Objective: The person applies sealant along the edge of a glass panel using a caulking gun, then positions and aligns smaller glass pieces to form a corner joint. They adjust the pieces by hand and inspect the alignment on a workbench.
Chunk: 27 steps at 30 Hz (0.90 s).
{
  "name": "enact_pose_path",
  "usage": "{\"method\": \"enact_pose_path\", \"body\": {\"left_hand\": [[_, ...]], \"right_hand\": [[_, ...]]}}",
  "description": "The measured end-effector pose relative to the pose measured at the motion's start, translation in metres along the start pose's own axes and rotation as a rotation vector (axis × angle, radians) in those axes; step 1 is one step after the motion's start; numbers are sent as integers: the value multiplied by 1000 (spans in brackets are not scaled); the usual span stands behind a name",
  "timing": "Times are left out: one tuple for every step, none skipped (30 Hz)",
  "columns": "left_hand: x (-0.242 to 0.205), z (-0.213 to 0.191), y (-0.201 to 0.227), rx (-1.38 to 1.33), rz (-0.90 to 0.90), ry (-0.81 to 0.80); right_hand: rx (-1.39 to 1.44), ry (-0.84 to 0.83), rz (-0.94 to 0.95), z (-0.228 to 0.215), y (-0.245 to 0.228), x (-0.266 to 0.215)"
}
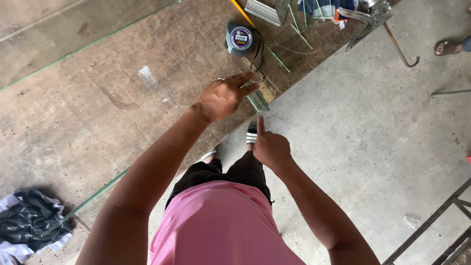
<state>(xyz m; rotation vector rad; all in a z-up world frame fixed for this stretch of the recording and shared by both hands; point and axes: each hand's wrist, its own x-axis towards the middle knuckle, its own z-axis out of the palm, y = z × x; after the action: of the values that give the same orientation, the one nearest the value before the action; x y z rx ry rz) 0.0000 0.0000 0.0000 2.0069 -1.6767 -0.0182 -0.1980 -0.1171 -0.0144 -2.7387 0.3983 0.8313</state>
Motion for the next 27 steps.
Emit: {"method": "enact_pose_path", "body": {"left_hand": [[-1,2,0,1,1,1],[-3,4,1,12,-24,-13],[-4,5,1,24,-49,-25],[-3,2,3,26,-49,-23],[-4,-1,5,23,-56,-33],[-5,-4,7,20,-62,-42],[-5,-8,9,22,-63,-43],[-5,-12,11,16,-71,-60],[-3,-16,14,8,-74,-77],[0,-18,14,10,-71,-77],[3,-21,14,-3,-88,-110],[6,-23,13,-15,-105,-142],[6,-20,11,-10,-107,-142],[7,-16,8,-13,-97,-119],[4,-12,7,-21,-94,-99],[3,-15,7,-21,-103,-101],[5,-17,8,-41,-123,-87],[6,-19,9,-62,-144,-72],[6,-18,7,-61,-155,-66],[6,-17,5,-84,-185,-68],[7,-17,0,-101,-218,-66],[7,-18,-4,-94,-232,-57],[6,-17,-5,-129,-282,-61],[6,-15,-6,-166,-331,-64],[7,-16,-6,-164,-355,-58],[9,-17,-5,-168,-384,-58],[13,-18,-4,-176,-408,-62]], "right_hand": [[0,1,0,0,4,-1],[100,-28,63,1,9,-1],[200,-56,125,0,14,-2],[198,-53,124,11,36,8],[319,-11,198,22,58,18],[439,32,273,33,80,29],[440,33,270,24,82,38],[851,147,333,14,85,46],[1265,266,392,5,89,54],[1267,269,391,13,97,64],[1578,227,309,21,105,74],[1885,177,215,28,113,84],[1885,175,209,36,119,87],[2034,144,157,43,124,91],[2180,103,109,53,129,93],[2179,92,111,47,127,85],[2197,123,94,40,128,75],[2214,153,77,33,130,67],[2205,142,76,35,135,68],[2167,210,124,37,140,69],[2127,272,162,36,145,76],[2119,257,151,34,143,83],[2103,200,163,33,144,87],[2087,144,176,32,145,92],[2076,117,174,33,147,92],[2041,85,190,34,150,92],[2008,57,209,35,154,90]]}}
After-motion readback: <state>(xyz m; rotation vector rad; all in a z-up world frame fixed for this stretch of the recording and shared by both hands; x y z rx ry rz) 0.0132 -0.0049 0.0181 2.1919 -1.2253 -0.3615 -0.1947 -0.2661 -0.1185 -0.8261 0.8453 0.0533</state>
